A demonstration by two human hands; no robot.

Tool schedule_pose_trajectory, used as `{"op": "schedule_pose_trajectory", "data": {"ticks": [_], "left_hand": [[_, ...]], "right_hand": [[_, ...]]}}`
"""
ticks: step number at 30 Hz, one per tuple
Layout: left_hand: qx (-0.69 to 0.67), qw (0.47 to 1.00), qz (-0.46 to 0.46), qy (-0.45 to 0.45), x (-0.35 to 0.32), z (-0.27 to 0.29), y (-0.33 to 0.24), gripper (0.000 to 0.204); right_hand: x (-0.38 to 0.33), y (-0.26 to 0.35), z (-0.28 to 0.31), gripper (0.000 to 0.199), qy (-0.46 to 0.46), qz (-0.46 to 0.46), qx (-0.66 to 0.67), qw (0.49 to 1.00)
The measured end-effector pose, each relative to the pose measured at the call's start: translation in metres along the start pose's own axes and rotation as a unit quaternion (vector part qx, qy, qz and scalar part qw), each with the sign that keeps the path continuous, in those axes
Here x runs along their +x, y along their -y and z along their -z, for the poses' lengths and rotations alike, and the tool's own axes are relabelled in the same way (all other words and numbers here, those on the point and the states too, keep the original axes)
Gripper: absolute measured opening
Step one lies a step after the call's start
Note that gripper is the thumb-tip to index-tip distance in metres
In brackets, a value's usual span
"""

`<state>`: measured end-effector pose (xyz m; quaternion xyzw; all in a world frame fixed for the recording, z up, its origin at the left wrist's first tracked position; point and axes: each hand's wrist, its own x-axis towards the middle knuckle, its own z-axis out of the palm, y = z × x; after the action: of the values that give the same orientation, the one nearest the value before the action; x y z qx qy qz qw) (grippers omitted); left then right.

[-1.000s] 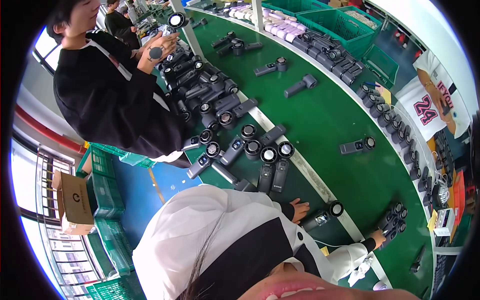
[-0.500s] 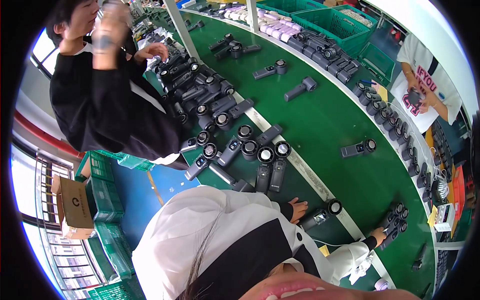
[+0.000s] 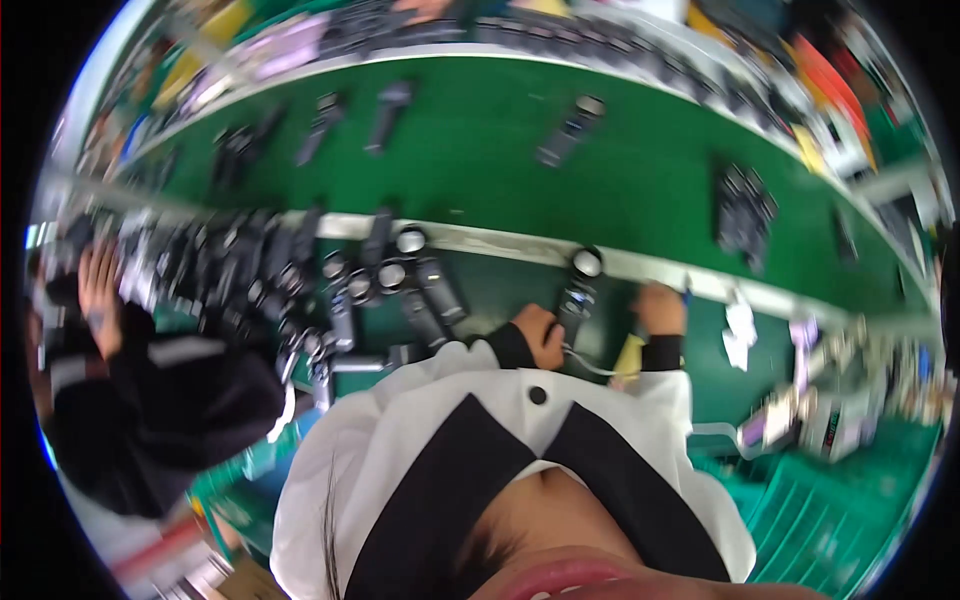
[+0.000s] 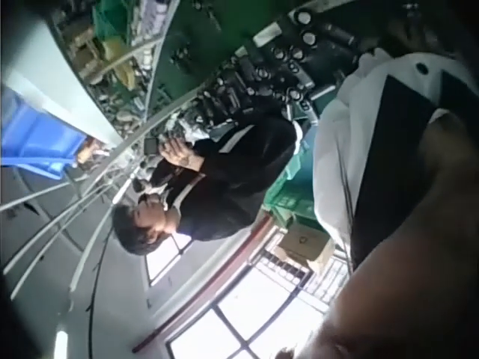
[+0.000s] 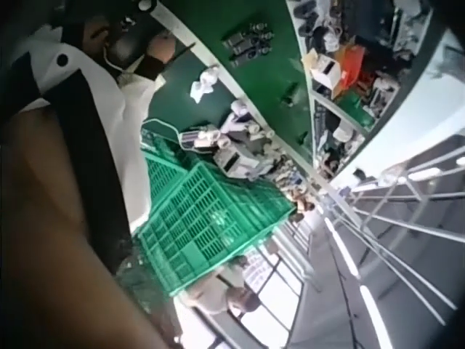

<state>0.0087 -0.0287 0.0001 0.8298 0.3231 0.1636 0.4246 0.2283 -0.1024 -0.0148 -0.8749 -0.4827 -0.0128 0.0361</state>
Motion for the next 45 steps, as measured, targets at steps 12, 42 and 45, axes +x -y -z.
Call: {"op": "schedule_pose_trajectory", "data": {"ticks": [12, 42, 45], "left_hand": [[-0.131, 0.955, 0.248, 0.092, 0.022, 0.007, -0.030, 0.032], [-0.584, 0.811, -0.021, 0.029, -0.037, 0.152, -0.079, 0.048], [-0.574, 0.817, -0.035, 0.035, -0.038, 0.152, -0.080, 0.047]], "right_hand": [[-0.073, 0.095, 0.015, 0.031, 0.103, -0.210, 0.527, 0.817], [-0.051, 0.113, 0.176, 0.018, 0.171, 0.027, 0.659, 0.732], [-0.050, 0.117, 0.177, 0.017, 0.154, 0.034, 0.677, 0.719]]}}
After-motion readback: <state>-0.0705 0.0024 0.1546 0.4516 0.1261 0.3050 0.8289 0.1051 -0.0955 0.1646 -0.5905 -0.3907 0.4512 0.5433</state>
